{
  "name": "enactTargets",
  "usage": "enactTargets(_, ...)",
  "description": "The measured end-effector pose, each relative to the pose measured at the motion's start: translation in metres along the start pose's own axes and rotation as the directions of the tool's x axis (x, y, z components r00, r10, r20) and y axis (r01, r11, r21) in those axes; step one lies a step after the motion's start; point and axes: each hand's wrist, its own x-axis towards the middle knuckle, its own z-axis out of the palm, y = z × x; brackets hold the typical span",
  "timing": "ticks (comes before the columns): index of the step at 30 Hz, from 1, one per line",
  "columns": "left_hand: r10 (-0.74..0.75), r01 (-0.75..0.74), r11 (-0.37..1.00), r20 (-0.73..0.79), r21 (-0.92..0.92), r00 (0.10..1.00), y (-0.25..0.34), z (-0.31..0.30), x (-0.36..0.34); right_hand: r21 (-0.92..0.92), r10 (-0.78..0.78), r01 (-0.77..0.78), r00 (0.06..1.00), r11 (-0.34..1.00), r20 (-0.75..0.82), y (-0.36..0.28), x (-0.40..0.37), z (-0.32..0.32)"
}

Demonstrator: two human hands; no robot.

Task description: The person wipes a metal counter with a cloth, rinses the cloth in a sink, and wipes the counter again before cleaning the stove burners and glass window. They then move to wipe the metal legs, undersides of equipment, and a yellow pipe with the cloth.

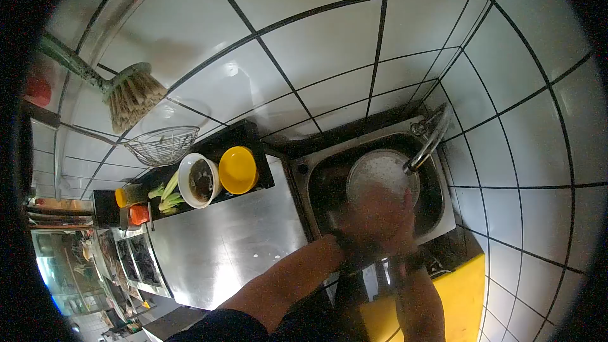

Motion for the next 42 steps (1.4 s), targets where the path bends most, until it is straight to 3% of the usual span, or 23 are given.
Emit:
enactTargets(1, -0.038, 0.046, 0.982, 0.044, -0.183, 0.998, 0.001, -0.004, 0.003, -0.103, -0.057, 0.035, 0.974, 0.994, -0.220, 0.001, -0.002, 0.009)
enactTargets(2, -0.039, 0.046, 0.982, 0.043, -0.181, 0.998, 0.002, -0.003, 0.002, -0.104, -0.055, 0.033, 0.974, 0.994, -0.219, 0.001, 0.001, 0.000)
enactTargets(4, -0.011, -0.002, 0.990, 0.095, 0.140, 0.995, 0.004, 0.004, -0.001, 0.077, -0.012, 0.011, 1.000, 0.997, 0.007, -0.001, 0.010, -0.036)
enactTargets(8, -0.063, 0.063, 0.998, 0.088, 0.000, 0.994, 0.010, 0.012, 0.002, 0.036, -0.098, 0.099, 0.995, 0.994, -0.029, -0.001, 0.026, -0.085)
enactTargets(9, -0.302, 0.304, 0.952, -0.059, 0.027, 0.952, 0.031, 0.017, 0.008, 0.023, -0.128, 0.129, 0.991, 0.991, -0.041, 0.000, 0.029, -0.089)
enactTargets(11, -0.509, 0.523, 0.852, -0.211, 0.017, 0.835, 0.032, 0.017, 0.009, 0.010, -0.161, 0.161, 0.986, 0.987, -0.048, -0.002, 0.029, -0.083)
enactTargets(13, -0.103, 0.099, 0.970, -0.005, -0.223, 0.995, 0.002, 0.016, -0.002, -0.001, -0.165, 0.165, 0.983, 0.986, -0.080, -0.004, 0.024, -0.068)
enactTargets(16, -0.199, 0.188, 0.929, 0.000, -0.319, 0.980, 0.013, 0.000, 0.005, -0.022, -0.168, 0.166, 0.979, 0.986, -0.118, -0.001, 0.018, -0.057)
enactTargets(20, -0.180, 0.200, 0.942, 0.096, -0.269, 0.979, 0.013, 0.002, 0.000, -0.043, -0.168, 0.163, 0.975, 0.986, -0.149, 0.003, 0.014, -0.055)
enactTargets(26, -0.079, 0.085, 0.959, 0.034, -0.270, 0.996, 0.013, 0.002, -0.002, -0.065, -0.168, 0.160, 0.972, 0.985, -0.165, 0.007, 0.014, -0.052)
enactTargets(28, -0.212, 0.222, 0.936, 0.064, -0.272, 0.975, 0.011, 0.011, -0.008, -0.070, -0.167, 0.158, 0.971, 0.985, -0.169, 0.009, 0.012, -0.050)
enactTargets(31, -0.181, 0.164, 0.918, -0.014, -0.362, 0.983, 0.024, -0.020, 0.003, -0.080, -0.171, 0.159, 0.969, 0.984, -0.176, 0.011, 0.010, -0.048)
enactTargets(37, -0.209, 0.218, 0.928, 0.062, -0.302, 0.976, 0.027, -0.022, 0.001, -0.087, -0.162, 0.148, 0.969, 0.985, -0.189, 0.017, 0.007, -0.045)
enactTargets(42, -0.223, 0.224, 0.923, 0.039, -0.313, 0.974, 0.027, -0.017, -0.005, -0.100, -0.157, 0.139, 0.966, 0.985, -0.205, 0.024, 0.007, -0.045)
